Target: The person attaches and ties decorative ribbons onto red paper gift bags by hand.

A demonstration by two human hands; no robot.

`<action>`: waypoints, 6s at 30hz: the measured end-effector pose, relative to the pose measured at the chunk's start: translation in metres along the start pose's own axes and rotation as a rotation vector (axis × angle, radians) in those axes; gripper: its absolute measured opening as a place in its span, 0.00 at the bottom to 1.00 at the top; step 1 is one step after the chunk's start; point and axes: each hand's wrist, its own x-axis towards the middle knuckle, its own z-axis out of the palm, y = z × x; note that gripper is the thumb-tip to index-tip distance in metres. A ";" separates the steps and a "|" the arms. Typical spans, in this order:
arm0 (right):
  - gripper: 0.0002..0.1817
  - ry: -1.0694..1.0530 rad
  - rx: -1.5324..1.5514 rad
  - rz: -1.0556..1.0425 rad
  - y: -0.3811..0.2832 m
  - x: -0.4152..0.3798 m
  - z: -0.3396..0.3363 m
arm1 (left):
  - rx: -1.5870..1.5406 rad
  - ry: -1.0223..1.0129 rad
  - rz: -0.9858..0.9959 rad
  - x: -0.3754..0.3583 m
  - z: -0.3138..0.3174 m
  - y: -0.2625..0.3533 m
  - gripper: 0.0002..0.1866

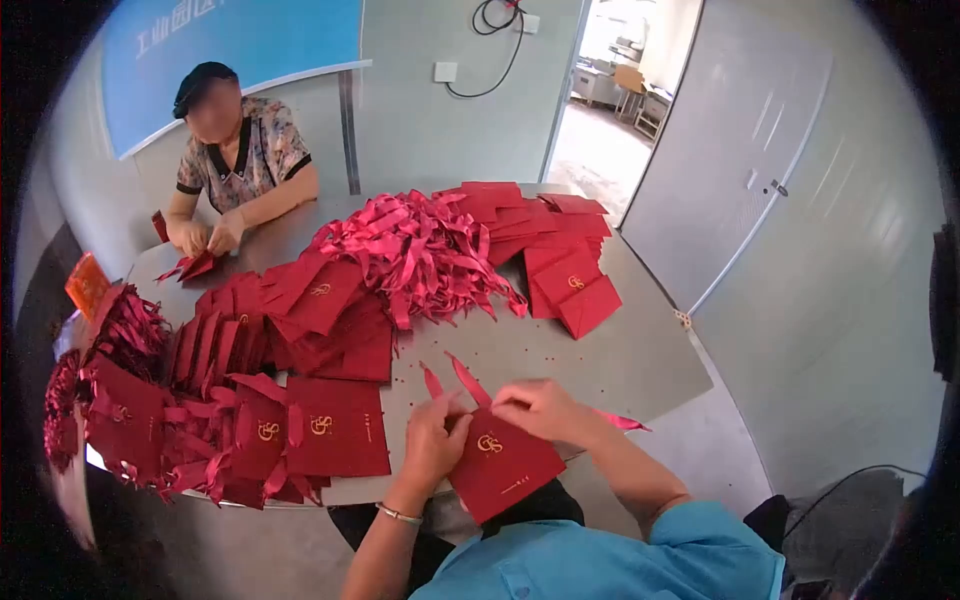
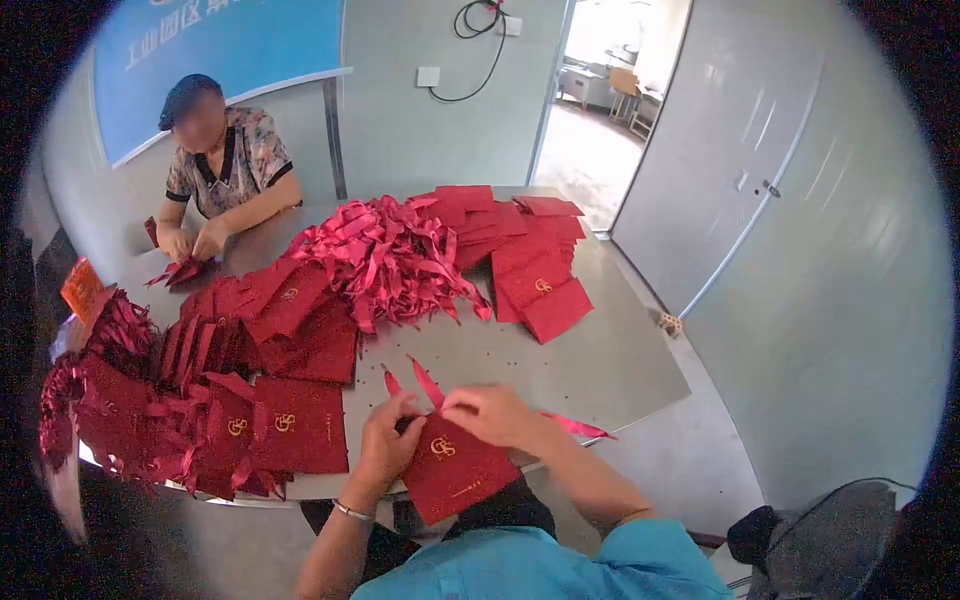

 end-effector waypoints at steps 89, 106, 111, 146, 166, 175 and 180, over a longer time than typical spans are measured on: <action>0.09 -0.344 0.427 -0.041 -0.031 -0.007 0.031 | -0.924 -0.754 -0.592 -0.023 -0.077 0.012 0.17; 0.08 -0.338 0.534 -0.026 -0.030 -0.012 0.041 | -1.108 -0.645 -0.630 -0.038 -0.073 0.010 0.16; 0.10 -0.352 0.499 -0.056 -0.030 -0.011 0.044 | -1.192 -0.659 -0.595 -0.039 -0.073 0.008 0.17; 0.09 -0.282 0.436 -0.018 -0.028 -0.016 0.039 | -1.062 -0.559 -0.498 -0.042 -0.066 0.009 0.11; 0.06 -0.131 0.218 -0.149 -0.048 -0.018 0.036 | -0.966 -0.634 -0.592 -0.035 -0.069 0.013 0.11; 0.07 -0.012 0.068 -0.231 -0.081 -0.025 0.016 | -0.825 -0.548 -0.572 -0.034 -0.066 0.030 0.06; 0.08 0.039 -0.005 -0.257 -0.083 -0.027 0.022 | -0.589 -0.439 -0.477 -0.039 -0.063 0.044 0.06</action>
